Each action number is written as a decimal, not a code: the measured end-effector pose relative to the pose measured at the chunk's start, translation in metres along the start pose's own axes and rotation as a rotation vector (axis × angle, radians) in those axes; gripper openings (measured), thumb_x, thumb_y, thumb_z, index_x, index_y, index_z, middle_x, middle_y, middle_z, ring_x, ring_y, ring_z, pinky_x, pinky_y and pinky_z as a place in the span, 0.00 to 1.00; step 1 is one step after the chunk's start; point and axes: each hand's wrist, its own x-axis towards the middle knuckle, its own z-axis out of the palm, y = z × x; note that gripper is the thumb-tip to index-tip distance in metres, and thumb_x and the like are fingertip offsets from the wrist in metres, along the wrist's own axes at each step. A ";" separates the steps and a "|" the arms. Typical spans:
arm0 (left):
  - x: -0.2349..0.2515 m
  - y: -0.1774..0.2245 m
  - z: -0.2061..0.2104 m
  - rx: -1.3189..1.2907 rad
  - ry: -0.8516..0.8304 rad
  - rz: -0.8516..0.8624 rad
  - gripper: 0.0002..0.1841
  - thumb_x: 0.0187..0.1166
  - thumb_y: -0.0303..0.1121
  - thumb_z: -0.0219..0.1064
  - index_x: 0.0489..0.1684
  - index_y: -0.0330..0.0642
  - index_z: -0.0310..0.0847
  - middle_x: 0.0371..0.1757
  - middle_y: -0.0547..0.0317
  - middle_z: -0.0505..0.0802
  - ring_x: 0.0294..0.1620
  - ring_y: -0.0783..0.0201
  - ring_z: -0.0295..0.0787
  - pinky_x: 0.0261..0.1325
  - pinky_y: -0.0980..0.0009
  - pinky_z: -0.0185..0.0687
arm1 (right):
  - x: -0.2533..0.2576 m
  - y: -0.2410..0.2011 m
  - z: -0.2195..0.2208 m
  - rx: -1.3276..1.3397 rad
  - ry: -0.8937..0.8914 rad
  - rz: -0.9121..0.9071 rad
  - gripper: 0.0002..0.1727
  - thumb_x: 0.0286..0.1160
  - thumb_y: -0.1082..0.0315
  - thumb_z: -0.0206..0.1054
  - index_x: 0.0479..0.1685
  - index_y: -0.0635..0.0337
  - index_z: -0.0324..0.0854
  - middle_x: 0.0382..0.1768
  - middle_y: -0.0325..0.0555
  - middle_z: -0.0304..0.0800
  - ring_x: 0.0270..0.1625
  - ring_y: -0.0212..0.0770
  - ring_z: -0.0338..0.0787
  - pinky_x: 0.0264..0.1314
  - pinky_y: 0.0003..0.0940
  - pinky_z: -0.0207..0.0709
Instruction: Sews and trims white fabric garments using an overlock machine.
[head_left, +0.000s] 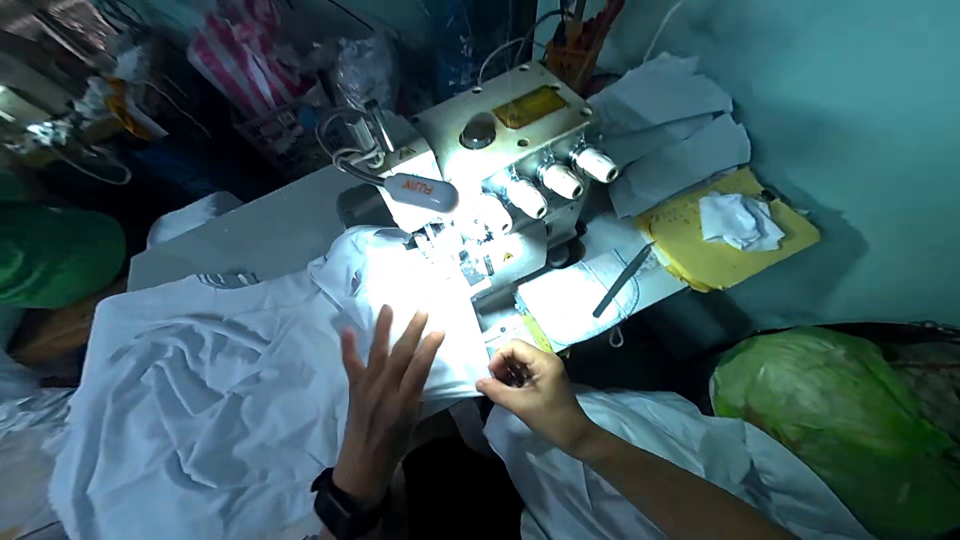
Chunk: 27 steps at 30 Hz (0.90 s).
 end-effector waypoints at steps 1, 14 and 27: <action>0.009 -0.005 -0.004 -0.077 -0.080 0.032 0.22 0.75 0.24 0.60 0.67 0.49 0.84 0.73 0.55 0.88 0.83 0.46 0.75 0.81 0.30 0.54 | 0.008 0.003 0.003 -0.001 0.019 0.000 0.06 0.58 0.75 0.75 0.30 0.66 0.84 0.25 0.35 0.86 0.27 0.15 0.79 0.30 0.09 0.72; 0.066 -0.077 0.030 -0.360 -0.071 -0.183 0.22 0.72 0.36 0.61 0.58 0.33 0.90 0.71 0.50 0.90 0.83 0.46 0.76 0.85 0.36 0.56 | 0.081 0.010 0.019 -0.453 0.199 -0.422 0.08 0.67 0.67 0.73 0.31 0.62 0.94 0.21 0.44 0.90 0.22 0.33 0.85 0.26 0.30 0.77; 0.063 -0.077 0.034 -0.606 0.040 -0.704 0.34 0.86 0.43 0.63 0.92 0.46 0.59 0.89 0.49 0.70 0.84 0.52 0.72 0.80 0.50 0.72 | 0.034 0.034 -0.007 -0.221 -0.096 -0.202 0.34 0.79 0.34 0.60 0.28 0.61 0.85 0.19 0.34 0.79 0.23 0.23 0.74 0.27 0.23 0.69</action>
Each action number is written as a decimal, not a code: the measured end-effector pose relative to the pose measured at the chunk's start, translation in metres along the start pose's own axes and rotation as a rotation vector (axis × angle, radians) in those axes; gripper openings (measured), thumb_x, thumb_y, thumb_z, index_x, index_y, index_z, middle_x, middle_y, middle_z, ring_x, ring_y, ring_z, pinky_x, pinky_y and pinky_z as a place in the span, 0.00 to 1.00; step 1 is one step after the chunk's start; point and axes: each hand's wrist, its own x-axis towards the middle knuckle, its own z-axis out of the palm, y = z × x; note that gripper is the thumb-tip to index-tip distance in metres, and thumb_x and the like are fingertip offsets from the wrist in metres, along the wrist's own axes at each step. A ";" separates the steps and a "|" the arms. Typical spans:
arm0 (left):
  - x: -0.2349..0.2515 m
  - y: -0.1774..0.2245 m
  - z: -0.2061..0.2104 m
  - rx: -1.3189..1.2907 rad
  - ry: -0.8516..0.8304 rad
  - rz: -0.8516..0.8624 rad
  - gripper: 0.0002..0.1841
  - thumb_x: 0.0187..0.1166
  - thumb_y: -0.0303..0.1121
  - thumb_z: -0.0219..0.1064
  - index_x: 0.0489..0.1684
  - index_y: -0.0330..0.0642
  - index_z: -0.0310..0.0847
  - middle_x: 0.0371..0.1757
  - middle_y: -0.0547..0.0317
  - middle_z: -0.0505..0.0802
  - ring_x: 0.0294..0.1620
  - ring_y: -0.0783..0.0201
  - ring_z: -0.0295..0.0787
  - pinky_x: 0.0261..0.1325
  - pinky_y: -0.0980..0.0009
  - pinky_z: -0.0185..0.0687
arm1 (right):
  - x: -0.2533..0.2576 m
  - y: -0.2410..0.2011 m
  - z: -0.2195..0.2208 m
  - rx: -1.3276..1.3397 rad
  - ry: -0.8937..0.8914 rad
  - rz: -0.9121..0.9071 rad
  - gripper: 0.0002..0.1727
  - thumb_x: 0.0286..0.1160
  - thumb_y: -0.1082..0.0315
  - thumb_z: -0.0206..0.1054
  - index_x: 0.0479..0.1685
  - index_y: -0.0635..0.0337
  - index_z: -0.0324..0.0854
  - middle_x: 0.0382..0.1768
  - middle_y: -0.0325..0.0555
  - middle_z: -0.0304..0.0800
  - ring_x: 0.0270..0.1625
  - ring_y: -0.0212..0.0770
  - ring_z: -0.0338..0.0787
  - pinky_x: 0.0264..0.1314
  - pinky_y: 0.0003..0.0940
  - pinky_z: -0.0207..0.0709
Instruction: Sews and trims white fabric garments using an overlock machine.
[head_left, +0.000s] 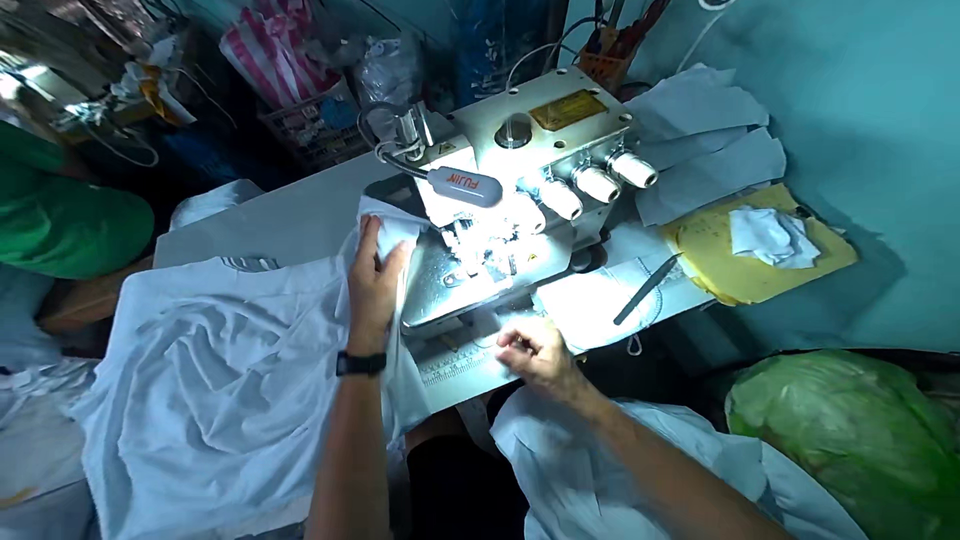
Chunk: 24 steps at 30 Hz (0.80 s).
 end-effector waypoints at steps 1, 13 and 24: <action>-0.018 0.006 0.000 0.020 -0.021 -0.040 0.40 0.83 0.46 0.64 0.96 0.49 0.50 0.88 0.47 0.71 0.82 0.51 0.74 0.77 0.48 0.74 | 0.012 -0.009 -0.010 -0.083 -0.030 -0.022 0.40 0.81 0.28 0.51 0.33 0.59 0.85 0.19 0.35 0.78 0.23 0.27 0.75 0.27 0.28 0.71; -0.158 0.039 -0.002 0.151 -0.004 0.392 0.11 0.77 0.29 0.66 0.45 0.29 0.89 0.43 0.49 0.96 0.47 0.66 0.94 0.55 0.74 0.88 | 0.071 -0.064 0.004 -0.631 -0.044 -0.409 0.12 0.78 0.67 0.67 0.34 0.66 0.90 0.25 0.52 0.87 0.24 0.50 0.89 0.21 0.45 0.77; -0.237 0.030 -0.012 -0.633 -0.333 0.304 0.09 0.87 0.39 0.63 0.51 0.43 0.80 0.62 0.63 0.87 0.67 0.74 0.81 0.69 0.79 0.78 | -0.040 0.001 0.038 -0.318 -0.011 -0.144 0.14 0.76 0.60 0.69 0.41 0.65 0.90 0.30 0.49 0.89 0.28 0.41 0.88 0.28 0.35 0.79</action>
